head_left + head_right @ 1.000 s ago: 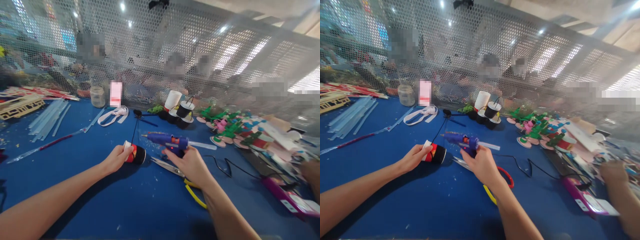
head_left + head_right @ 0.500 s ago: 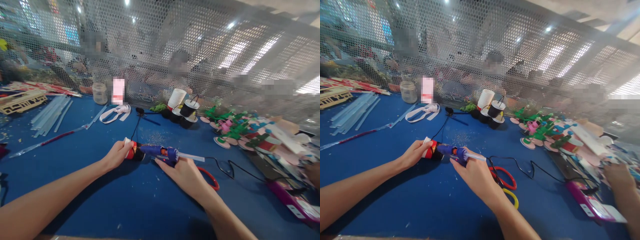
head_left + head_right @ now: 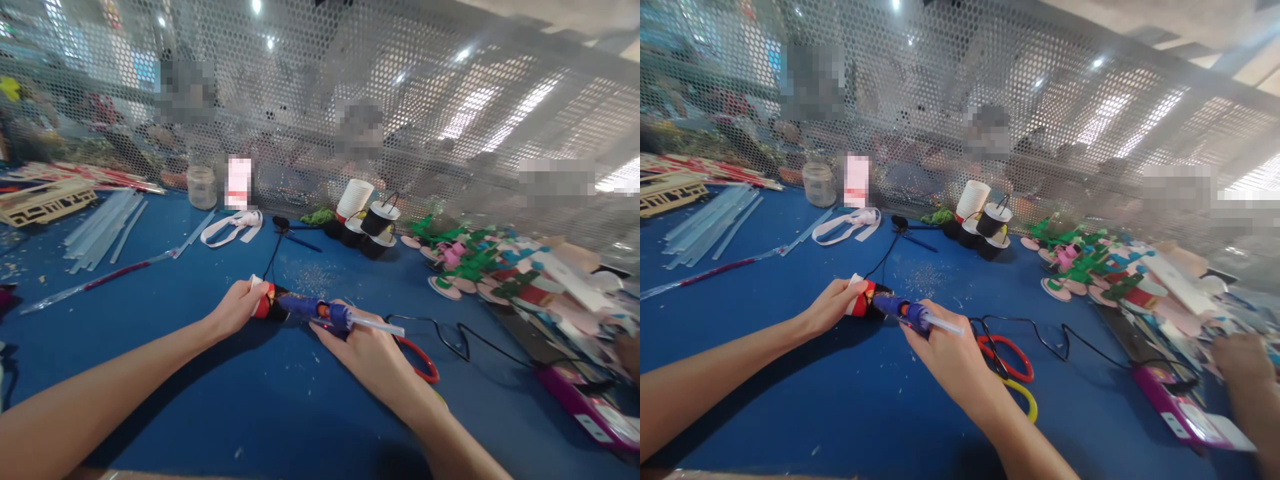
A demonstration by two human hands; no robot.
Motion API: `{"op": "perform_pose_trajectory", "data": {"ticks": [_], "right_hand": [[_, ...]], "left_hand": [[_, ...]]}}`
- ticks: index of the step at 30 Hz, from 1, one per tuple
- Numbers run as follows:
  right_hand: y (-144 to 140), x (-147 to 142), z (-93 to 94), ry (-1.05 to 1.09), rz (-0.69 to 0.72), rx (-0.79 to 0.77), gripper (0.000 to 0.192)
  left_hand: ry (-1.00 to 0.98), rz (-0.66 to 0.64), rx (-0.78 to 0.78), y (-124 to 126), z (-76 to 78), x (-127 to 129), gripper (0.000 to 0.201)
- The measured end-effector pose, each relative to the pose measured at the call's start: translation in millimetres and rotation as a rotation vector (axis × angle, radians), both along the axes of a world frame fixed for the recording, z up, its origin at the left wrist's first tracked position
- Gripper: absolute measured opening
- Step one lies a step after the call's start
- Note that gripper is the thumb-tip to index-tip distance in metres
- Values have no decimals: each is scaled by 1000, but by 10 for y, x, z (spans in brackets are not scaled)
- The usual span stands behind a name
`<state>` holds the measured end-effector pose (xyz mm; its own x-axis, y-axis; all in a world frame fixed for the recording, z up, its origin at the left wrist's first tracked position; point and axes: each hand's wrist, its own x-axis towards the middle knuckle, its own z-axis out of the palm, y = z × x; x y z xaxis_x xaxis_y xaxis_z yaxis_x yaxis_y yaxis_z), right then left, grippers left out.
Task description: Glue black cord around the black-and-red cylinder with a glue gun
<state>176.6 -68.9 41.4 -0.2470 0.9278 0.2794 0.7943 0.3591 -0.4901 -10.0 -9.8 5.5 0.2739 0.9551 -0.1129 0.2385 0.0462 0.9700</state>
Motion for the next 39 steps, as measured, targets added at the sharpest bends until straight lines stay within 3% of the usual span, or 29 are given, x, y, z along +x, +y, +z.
{"op": "perform_pose_trajectory", "data": {"ticks": [18,30,39], "right_hand": [[-23,-12,47,-66,4,-27,14],[30,40,-16,-6,-9,24,13],[1,49,9,-44,-5,28,13]], "left_hand": [[-1,-15,-13,-5,23,9,31],[151,-78,125,-1,-70,-39,36],[212,-106,170,-13,-47,-39,36]]}}
